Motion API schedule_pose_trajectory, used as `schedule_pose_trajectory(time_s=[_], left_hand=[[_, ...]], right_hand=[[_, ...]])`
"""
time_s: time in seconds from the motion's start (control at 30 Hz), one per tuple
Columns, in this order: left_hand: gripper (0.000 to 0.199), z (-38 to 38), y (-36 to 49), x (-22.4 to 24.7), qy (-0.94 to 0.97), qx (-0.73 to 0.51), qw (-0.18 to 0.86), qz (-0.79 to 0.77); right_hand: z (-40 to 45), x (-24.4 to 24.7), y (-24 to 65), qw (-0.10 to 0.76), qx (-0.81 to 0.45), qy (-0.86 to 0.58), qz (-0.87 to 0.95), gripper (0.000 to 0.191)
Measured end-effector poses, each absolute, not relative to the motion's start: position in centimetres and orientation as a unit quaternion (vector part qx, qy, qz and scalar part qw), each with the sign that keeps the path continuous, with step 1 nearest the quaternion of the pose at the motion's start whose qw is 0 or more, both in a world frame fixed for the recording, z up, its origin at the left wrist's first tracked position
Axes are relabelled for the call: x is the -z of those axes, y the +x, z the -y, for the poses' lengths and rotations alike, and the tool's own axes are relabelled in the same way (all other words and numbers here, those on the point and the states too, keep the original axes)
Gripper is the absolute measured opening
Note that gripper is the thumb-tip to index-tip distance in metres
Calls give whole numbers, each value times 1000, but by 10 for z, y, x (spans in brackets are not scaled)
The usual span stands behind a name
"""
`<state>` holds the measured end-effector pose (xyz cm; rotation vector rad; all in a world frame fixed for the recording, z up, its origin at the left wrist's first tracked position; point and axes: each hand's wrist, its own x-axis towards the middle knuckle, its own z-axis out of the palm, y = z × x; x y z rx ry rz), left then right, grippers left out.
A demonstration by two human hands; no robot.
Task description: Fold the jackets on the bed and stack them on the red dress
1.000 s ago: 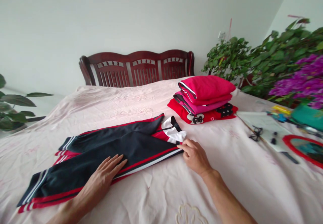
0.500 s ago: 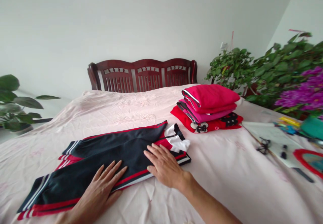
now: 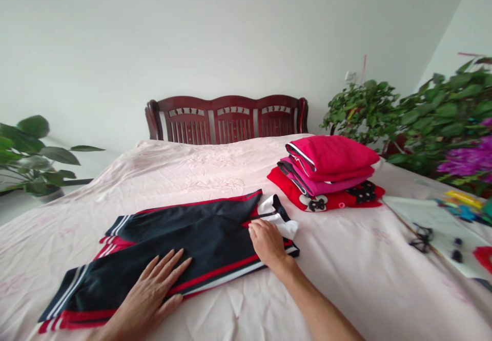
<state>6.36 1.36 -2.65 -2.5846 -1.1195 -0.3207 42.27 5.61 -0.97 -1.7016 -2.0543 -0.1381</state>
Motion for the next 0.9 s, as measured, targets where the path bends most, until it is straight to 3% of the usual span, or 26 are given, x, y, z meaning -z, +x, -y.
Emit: schedule_pose_trajectory(time_s=[0.17,0.4,0.6,0.73,0.9], left_hand=[[70,-15,65,33,-892,128,187,391],[70,-12,66,31,-892,122,162,405],[72,-11,69,26,-890,95,95,435],[72,-8,71,19,-890,82,51,446],[66,-6,68,13,-896,91,29,434]], right_hand=[[-91,-11,411,229,82,-649,720,44],[-120,11,408,76,15,-700,710,57],[-117,-4,387,88,7,-723,685,51],[-97,-17,343,167,53,-622,763,53],[-74,8,308,136,27,-545,827,55]])
